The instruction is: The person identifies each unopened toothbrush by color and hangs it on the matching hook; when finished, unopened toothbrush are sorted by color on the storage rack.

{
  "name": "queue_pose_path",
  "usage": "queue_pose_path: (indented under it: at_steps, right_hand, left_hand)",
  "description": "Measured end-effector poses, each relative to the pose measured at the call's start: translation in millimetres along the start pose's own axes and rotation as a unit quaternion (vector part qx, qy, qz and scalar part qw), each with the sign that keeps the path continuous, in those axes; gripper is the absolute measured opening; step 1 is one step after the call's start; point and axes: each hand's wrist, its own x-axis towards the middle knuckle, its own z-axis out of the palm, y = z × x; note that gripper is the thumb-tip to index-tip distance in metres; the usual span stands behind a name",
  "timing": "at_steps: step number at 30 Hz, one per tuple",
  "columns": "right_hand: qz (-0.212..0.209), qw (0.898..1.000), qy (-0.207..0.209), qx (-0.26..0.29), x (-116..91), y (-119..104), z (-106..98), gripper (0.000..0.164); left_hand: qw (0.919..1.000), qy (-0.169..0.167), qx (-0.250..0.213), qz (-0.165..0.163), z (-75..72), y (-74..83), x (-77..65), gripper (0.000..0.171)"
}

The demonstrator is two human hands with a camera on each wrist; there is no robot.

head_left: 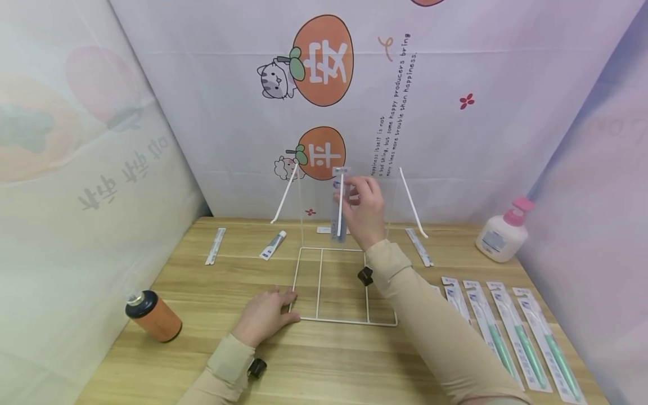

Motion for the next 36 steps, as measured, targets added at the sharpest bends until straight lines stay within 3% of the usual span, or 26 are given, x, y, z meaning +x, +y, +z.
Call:
queue_pose_path:
  at_steps: [11, 19, 29, 36]
  right_hand:
    - [-0.001, 1.000, 0.003, -0.010, 1, 0, -1, 0.037]
    - [-0.009, 1.000, -0.014, 0.000, -10, -2, -23, 0.040]
    - [0.038, 0.995, -0.087, -0.043, -45, 19, -85, 0.055]
    - [0.070, 0.984, -0.134, -0.093, -72, 49, -138, 0.054]
  left_hand:
    - [1.0000, -0.001, 0.003, -0.003, -0.6, -1.4, 0.0, 0.060]
    - [1.0000, 0.005, 0.004, 0.007, 0.4, -1.5, -0.5, 0.060]
    - [1.0000, -0.001, -0.001, 0.007, 0.9, -0.6, -1.5, 0.061]
    - [1.0000, 0.001, 0.002, 0.007, 1.4, -0.2, -2.5, 0.061]
